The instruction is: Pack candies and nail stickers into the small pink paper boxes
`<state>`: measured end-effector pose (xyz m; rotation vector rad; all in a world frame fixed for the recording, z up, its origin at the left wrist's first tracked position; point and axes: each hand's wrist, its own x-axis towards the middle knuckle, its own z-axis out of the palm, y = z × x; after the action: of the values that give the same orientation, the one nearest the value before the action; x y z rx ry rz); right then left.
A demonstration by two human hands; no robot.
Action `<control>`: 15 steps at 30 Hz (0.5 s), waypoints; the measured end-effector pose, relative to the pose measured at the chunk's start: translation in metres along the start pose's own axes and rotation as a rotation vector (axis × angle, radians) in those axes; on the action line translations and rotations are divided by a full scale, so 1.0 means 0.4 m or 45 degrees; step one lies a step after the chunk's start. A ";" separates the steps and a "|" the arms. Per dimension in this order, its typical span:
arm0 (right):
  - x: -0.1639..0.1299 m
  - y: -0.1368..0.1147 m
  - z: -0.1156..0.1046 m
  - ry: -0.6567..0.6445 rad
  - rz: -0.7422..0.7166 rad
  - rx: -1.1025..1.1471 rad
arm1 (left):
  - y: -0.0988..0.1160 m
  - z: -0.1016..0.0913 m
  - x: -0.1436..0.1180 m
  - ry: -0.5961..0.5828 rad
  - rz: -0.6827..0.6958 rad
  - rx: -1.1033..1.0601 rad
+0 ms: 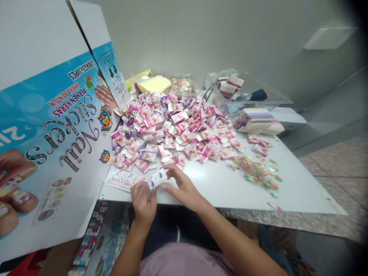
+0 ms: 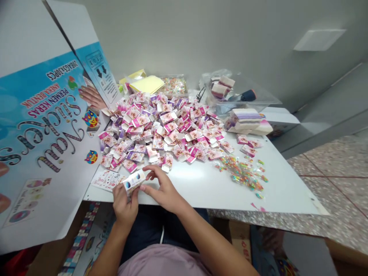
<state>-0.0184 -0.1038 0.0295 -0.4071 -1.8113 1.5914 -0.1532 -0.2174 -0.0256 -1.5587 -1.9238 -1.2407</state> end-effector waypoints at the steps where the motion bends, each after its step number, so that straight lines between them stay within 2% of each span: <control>1: -0.013 -0.003 -0.006 0.017 -0.008 -0.075 | 0.007 0.002 0.009 -0.029 0.037 -0.037; 5: -0.064 -0.039 -0.038 0.096 -0.139 -0.170 | 0.047 -0.004 0.045 -0.281 0.199 -0.259; 9: -0.096 -0.081 -0.076 0.230 -0.202 -0.091 | 0.102 -0.011 0.068 -0.473 0.156 -0.446; 11: -0.103 -0.100 -0.095 0.330 -0.108 -0.085 | 0.136 -0.012 0.072 -0.557 -0.011 -0.519; 15: -0.106 -0.132 -0.124 0.450 0.118 -0.183 | 0.213 -0.003 0.064 -0.817 -0.577 -0.927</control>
<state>0.0557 -0.1047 0.0690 -0.7968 -1.6543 1.3516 -0.0834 -0.2030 0.0279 -2.1430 -2.4811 -1.9766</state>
